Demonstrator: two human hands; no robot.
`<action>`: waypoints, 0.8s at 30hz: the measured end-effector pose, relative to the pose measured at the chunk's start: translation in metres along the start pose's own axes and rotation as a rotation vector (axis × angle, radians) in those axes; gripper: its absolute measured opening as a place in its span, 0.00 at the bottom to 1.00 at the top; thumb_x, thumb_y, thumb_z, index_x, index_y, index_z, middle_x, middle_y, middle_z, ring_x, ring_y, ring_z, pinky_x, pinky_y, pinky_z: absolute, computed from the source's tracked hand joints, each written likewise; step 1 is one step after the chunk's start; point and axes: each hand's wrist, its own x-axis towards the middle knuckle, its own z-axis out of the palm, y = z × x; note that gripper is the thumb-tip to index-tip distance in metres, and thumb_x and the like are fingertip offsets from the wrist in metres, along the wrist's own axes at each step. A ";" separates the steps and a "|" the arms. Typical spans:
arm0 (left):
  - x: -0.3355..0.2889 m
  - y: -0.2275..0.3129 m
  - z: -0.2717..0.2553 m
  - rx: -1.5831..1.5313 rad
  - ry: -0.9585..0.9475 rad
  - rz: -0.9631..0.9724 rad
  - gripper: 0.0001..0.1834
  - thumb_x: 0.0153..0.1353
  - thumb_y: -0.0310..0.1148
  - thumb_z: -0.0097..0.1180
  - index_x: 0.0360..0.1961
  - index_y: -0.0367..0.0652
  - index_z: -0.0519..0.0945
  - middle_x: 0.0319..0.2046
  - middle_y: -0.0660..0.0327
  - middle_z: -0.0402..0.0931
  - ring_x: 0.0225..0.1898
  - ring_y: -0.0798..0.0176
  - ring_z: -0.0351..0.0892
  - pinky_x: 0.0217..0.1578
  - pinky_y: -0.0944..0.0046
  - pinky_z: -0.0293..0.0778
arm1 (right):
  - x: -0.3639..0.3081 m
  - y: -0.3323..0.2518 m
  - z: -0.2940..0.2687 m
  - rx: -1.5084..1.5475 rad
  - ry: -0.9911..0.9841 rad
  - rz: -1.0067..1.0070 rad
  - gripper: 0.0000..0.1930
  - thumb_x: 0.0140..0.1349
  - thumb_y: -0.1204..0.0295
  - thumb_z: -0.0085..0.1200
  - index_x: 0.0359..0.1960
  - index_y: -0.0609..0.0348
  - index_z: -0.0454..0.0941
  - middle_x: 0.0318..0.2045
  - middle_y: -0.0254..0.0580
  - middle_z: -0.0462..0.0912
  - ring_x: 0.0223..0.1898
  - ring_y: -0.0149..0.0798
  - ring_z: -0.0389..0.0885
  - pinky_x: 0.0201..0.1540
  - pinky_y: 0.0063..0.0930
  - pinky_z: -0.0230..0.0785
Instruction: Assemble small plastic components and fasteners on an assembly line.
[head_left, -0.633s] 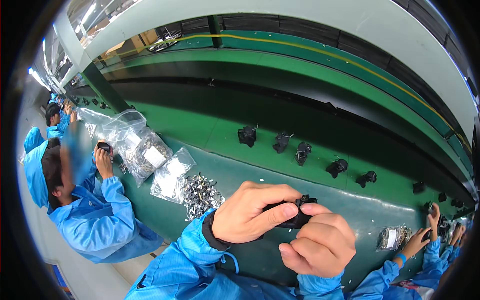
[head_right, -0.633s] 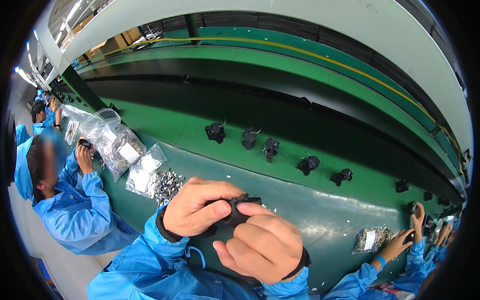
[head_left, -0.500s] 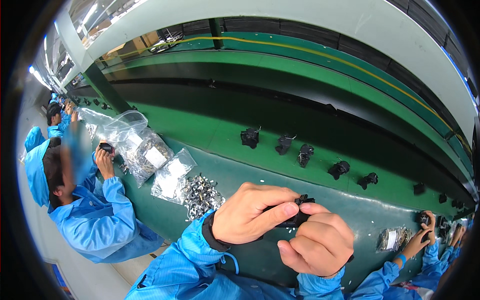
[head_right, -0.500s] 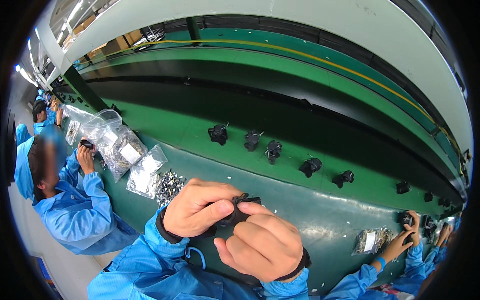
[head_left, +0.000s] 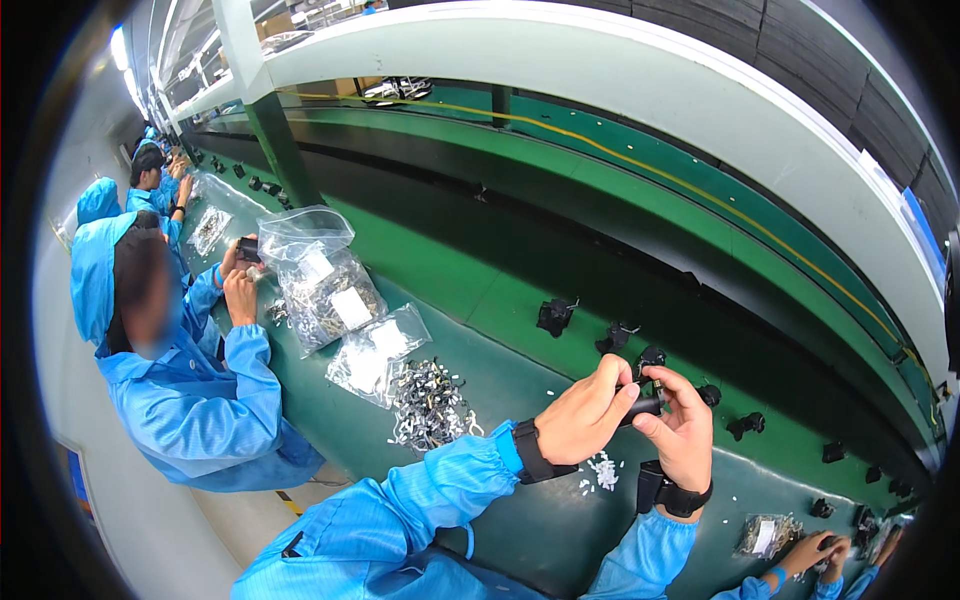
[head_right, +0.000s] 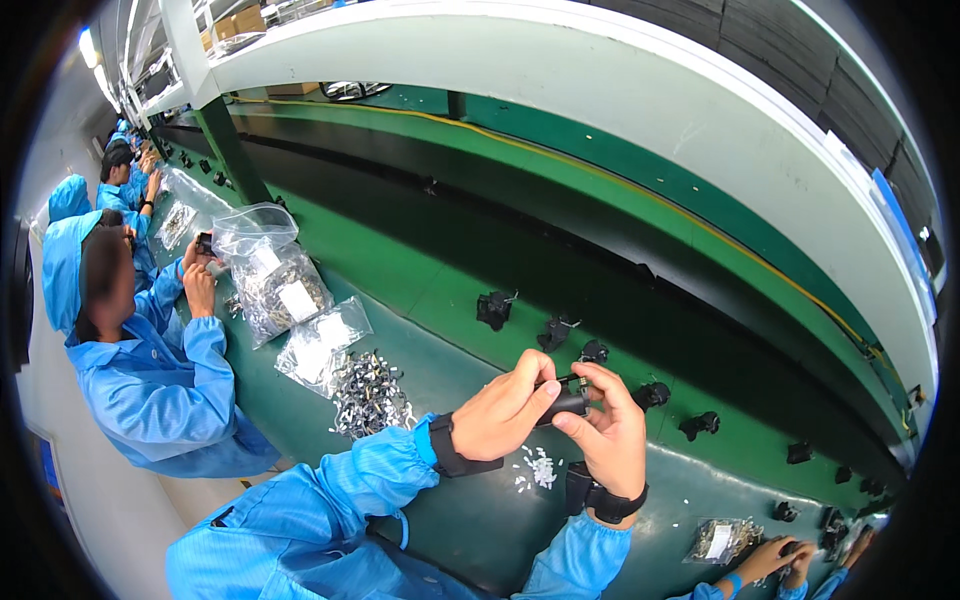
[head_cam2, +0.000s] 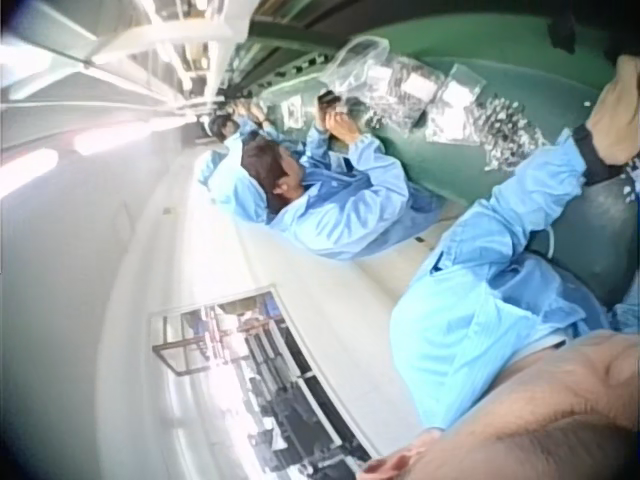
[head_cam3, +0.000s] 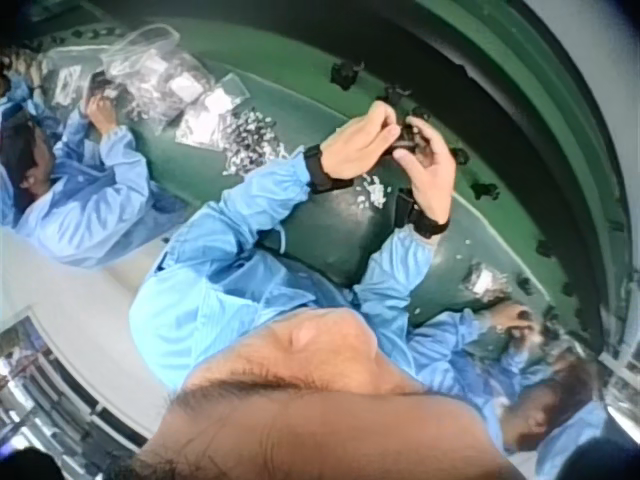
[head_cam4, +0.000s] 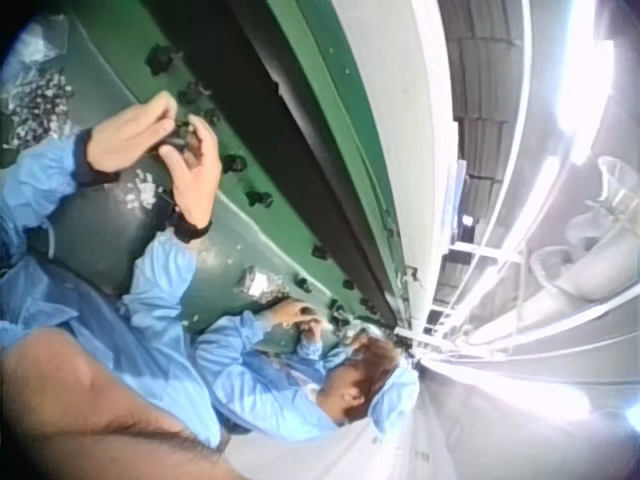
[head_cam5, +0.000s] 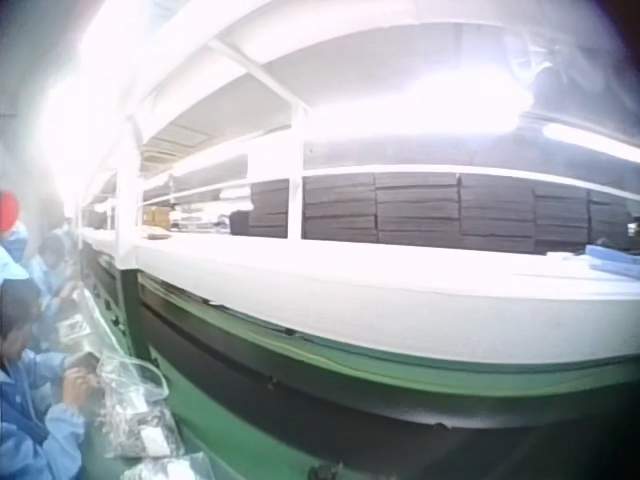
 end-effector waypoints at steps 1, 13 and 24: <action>0.000 -0.001 0.000 -0.029 -0.020 -0.056 0.15 0.80 0.39 0.44 0.50 0.35 0.64 0.40 0.42 0.76 0.41 0.42 0.80 0.43 0.49 0.74 | 0.000 0.000 -0.001 0.047 -0.003 0.061 0.33 0.53 0.78 0.76 0.62 0.64 0.76 0.55 0.43 0.78 0.51 0.32 0.80 0.47 0.24 0.83; -0.058 0.051 0.023 0.096 -0.470 0.338 0.20 0.73 0.46 0.53 0.53 0.40 0.76 0.48 0.49 0.79 0.48 0.42 0.81 0.48 0.47 0.78 | 0.068 0.015 -0.051 -1.153 0.188 -0.115 0.25 0.43 0.74 0.78 0.46 0.62 0.83 0.43 0.52 0.85 0.42 0.55 0.85 0.46 0.43 0.79; -0.069 0.069 0.002 0.117 -0.453 0.427 0.21 0.73 0.49 0.55 0.54 0.43 0.78 0.46 0.53 0.79 0.46 0.44 0.82 0.47 0.50 0.80 | 0.073 -0.037 -0.041 -1.101 0.322 -0.085 0.26 0.43 0.70 0.79 0.47 0.64 0.85 0.38 0.49 0.86 0.33 0.42 0.83 0.40 0.35 0.78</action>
